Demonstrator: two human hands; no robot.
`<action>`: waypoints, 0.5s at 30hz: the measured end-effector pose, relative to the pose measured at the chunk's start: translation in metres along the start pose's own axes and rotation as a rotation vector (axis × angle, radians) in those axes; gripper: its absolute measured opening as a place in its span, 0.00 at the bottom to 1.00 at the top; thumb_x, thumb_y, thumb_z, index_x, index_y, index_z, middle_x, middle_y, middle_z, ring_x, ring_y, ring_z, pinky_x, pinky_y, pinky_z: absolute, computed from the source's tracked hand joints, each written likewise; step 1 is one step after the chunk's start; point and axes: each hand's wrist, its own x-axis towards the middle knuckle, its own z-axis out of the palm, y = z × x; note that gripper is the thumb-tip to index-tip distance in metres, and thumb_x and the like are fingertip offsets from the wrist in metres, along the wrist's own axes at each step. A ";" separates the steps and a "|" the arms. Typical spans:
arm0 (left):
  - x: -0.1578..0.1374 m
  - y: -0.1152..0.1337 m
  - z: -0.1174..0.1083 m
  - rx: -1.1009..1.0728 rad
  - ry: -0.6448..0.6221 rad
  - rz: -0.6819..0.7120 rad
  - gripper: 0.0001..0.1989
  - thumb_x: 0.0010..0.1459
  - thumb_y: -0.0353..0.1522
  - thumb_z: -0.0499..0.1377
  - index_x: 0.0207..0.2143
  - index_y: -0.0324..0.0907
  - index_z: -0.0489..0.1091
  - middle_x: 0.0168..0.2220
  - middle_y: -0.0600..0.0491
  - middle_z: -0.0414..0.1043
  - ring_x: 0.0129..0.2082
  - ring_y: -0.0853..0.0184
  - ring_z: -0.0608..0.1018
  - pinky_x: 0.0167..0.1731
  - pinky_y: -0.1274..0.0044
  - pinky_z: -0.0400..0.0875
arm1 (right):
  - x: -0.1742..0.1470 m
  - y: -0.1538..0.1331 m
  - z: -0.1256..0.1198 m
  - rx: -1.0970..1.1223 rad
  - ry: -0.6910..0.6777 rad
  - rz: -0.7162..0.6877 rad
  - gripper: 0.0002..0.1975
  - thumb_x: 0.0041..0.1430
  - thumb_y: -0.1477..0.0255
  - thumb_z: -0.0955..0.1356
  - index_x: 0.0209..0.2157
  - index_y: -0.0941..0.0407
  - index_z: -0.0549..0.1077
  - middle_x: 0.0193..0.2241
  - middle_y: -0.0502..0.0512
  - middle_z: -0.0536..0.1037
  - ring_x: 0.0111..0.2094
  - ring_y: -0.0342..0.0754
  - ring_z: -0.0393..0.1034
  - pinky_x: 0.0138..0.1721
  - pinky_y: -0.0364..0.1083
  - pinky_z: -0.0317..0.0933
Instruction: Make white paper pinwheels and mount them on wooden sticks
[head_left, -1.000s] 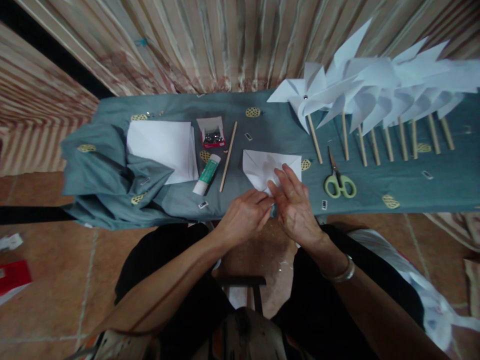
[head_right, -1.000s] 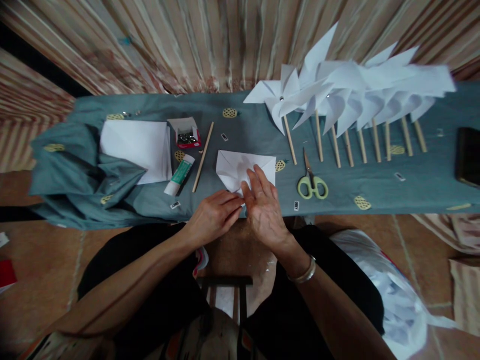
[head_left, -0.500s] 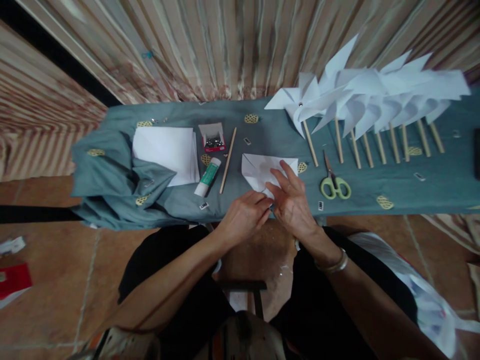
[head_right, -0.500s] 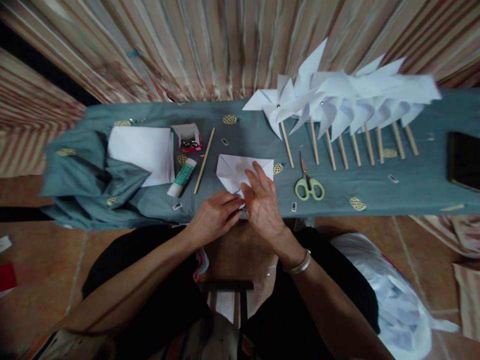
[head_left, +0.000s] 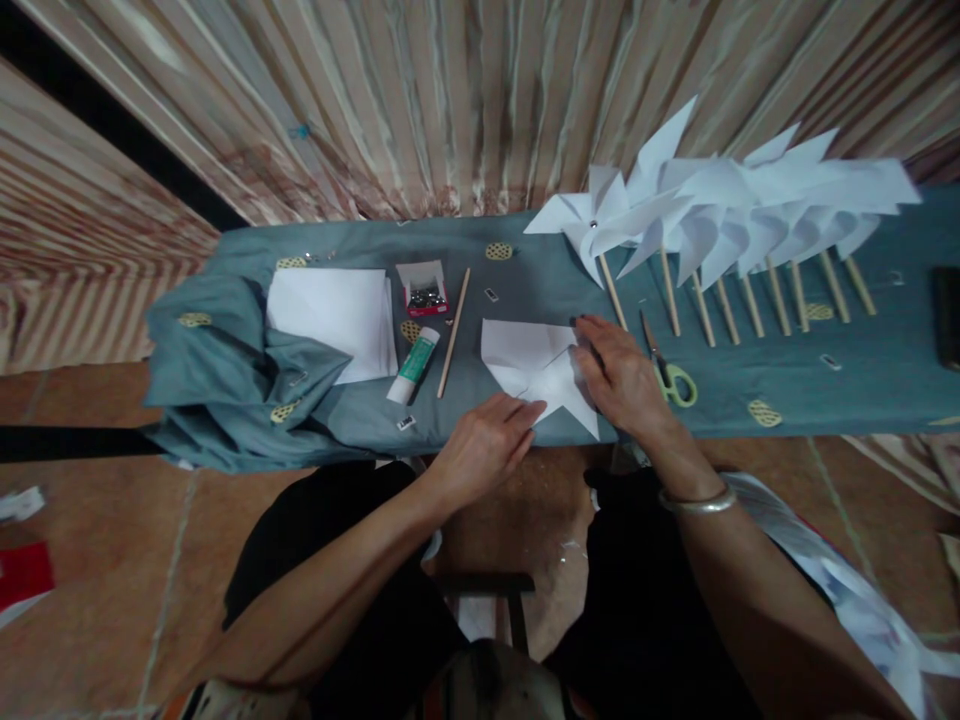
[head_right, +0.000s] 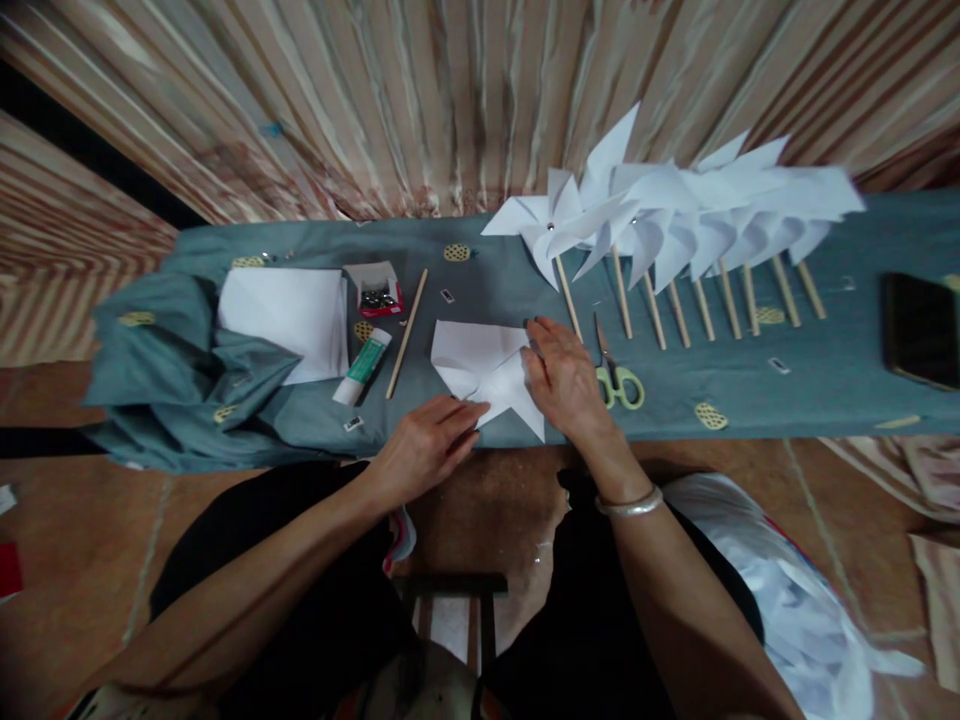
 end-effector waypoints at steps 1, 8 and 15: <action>0.000 0.000 0.000 0.000 -0.005 -0.004 0.16 0.64 0.27 0.54 0.54 0.37 0.66 0.42 0.47 0.75 0.43 0.63 0.77 0.45 0.70 0.75 | 0.002 0.000 -0.001 0.015 0.002 -0.004 0.22 0.65 0.65 0.61 0.55 0.59 0.72 0.55 0.66 0.75 0.59 0.59 0.67 0.61 0.61 0.60; -0.004 -0.002 -0.006 0.051 0.015 0.023 0.17 0.65 0.27 0.52 0.55 0.36 0.65 0.39 0.47 0.75 0.40 0.63 0.77 0.41 0.71 0.75 | 0.006 0.004 -0.016 0.133 0.057 0.166 0.18 0.60 0.62 0.66 0.48 0.55 0.78 0.44 0.60 0.82 0.42 0.55 0.78 0.46 0.55 0.71; -0.005 -0.010 -0.019 0.134 0.031 -0.012 0.17 0.63 0.23 0.51 0.54 0.36 0.68 0.39 0.47 0.76 0.41 0.62 0.77 0.43 0.70 0.74 | 0.000 0.010 -0.022 0.283 -0.008 0.300 0.19 0.54 0.61 0.70 0.45 0.56 0.80 0.34 0.55 0.84 0.32 0.51 0.77 0.39 0.51 0.70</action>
